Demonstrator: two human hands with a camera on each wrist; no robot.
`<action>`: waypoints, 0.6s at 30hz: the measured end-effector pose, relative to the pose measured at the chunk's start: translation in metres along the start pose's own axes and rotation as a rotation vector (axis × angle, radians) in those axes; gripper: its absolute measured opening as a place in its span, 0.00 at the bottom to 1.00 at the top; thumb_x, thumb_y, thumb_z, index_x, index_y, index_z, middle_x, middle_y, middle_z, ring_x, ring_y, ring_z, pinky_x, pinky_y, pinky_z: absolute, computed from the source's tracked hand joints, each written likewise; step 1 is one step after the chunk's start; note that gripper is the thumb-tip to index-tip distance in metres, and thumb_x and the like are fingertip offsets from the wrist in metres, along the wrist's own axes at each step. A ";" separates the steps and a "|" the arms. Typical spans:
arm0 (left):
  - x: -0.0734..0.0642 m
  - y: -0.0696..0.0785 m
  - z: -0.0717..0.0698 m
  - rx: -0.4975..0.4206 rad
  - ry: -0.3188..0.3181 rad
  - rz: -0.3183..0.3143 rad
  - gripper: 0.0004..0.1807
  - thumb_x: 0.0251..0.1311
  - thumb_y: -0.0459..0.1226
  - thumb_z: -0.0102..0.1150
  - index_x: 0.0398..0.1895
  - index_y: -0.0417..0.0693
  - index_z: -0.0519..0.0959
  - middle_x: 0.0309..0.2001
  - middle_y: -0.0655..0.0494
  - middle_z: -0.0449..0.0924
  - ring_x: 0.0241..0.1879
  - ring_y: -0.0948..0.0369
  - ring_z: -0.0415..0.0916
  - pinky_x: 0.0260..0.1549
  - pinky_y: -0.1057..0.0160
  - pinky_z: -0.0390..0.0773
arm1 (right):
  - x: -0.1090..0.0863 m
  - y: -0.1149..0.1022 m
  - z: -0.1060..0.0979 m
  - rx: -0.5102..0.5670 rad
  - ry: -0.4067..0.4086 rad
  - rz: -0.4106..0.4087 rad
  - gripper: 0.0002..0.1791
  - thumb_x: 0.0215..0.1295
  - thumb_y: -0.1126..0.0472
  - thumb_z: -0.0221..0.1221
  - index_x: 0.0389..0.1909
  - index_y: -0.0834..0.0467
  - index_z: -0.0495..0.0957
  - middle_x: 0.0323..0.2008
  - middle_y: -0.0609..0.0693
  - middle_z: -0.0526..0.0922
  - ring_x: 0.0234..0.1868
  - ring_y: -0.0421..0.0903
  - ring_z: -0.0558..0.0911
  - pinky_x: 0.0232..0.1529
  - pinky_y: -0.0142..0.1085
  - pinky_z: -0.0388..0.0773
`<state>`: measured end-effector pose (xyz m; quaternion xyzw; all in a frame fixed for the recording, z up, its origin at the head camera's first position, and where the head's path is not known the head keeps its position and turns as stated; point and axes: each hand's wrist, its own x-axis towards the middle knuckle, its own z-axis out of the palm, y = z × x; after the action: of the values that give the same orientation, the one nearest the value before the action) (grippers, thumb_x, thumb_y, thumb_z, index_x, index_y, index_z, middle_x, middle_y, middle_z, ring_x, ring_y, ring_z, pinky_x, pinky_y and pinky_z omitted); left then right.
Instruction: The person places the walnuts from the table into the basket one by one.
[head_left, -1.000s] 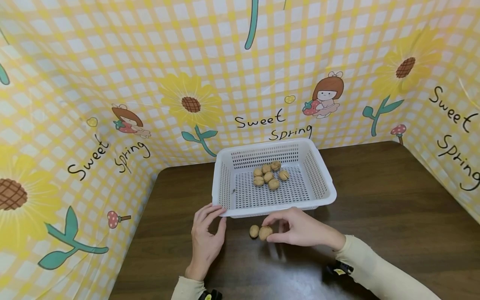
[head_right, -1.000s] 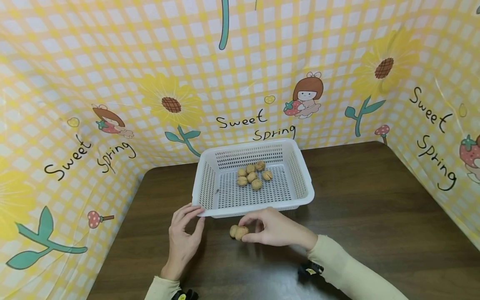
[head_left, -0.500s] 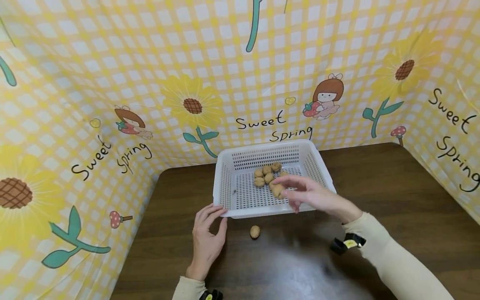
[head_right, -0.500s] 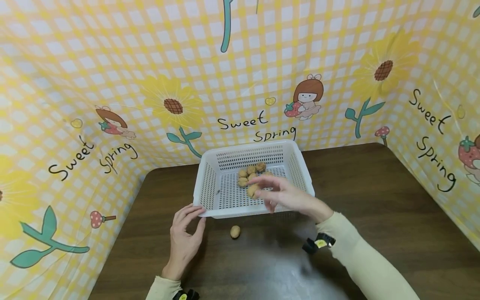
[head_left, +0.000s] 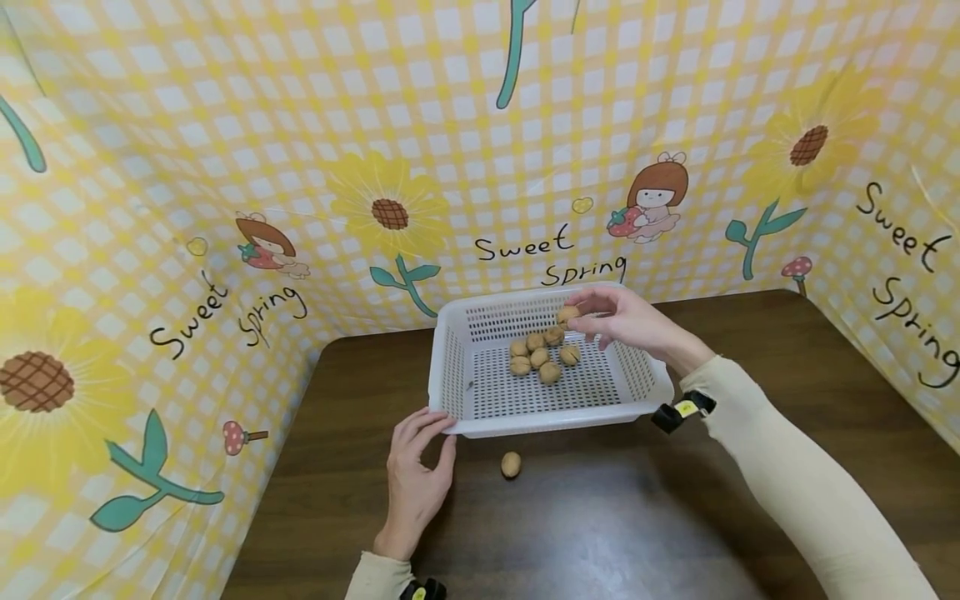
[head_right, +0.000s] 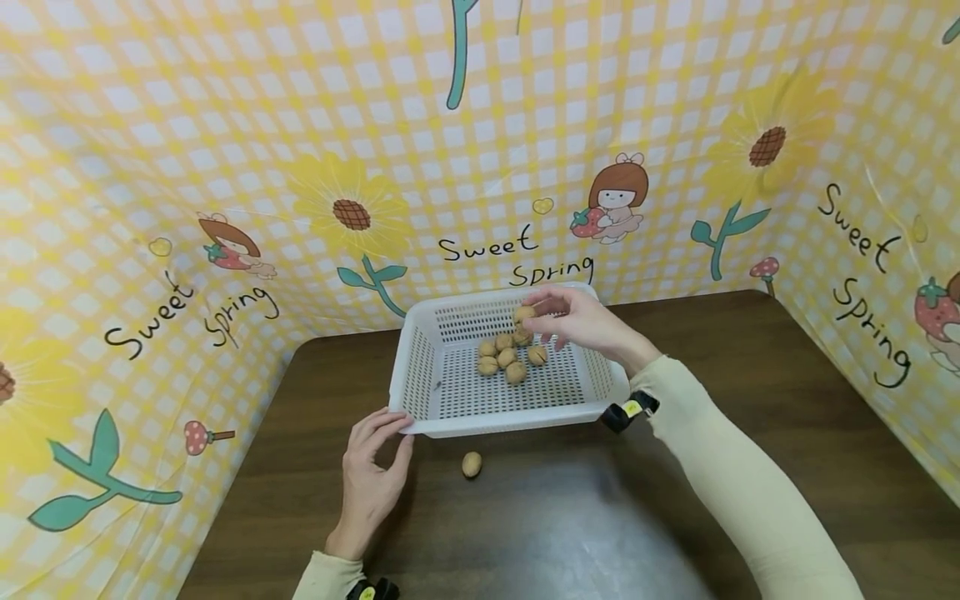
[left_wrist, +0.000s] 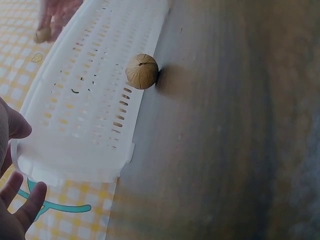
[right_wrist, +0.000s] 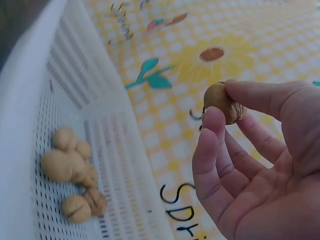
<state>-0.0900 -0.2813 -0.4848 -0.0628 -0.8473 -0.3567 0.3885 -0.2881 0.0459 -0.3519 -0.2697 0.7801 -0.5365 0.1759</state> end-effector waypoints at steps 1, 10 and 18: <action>0.000 0.000 0.000 -0.001 -0.004 -0.006 0.14 0.58 0.26 0.73 0.46 0.48 0.91 0.52 0.54 0.89 0.65 0.48 0.77 0.71 0.73 0.65 | 0.004 0.001 -0.001 -0.009 0.002 0.004 0.27 0.76 0.54 0.64 0.70 0.59 0.74 0.59 0.60 0.83 0.44 0.51 0.84 0.40 0.42 0.87; 0.001 -0.001 -0.001 0.006 -0.004 0.003 0.15 0.57 0.26 0.73 0.46 0.49 0.91 0.52 0.55 0.89 0.64 0.48 0.78 0.71 0.72 0.66 | 0.039 0.021 -0.002 -0.278 -0.053 0.040 0.25 0.77 0.59 0.62 0.69 0.62 0.76 0.58 0.64 0.85 0.45 0.58 0.86 0.37 0.39 0.86; 0.001 0.003 -0.004 -0.001 -0.029 -0.015 0.13 0.59 0.28 0.73 0.47 0.46 0.91 0.52 0.54 0.89 0.65 0.47 0.77 0.72 0.74 0.64 | 0.051 0.038 0.002 -0.429 -0.297 0.272 0.19 0.75 0.60 0.62 0.60 0.65 0.77 0.58 0.64 0.83 0.49 0.55 0.89 0.45 0.47 0.91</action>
<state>-0.0876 -0.2819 -0.4808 -0.0617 -0.8532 -0.3590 0.3734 -0.3363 0.0245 -0.3873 -0.2694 0.8703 -0.2854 0.2974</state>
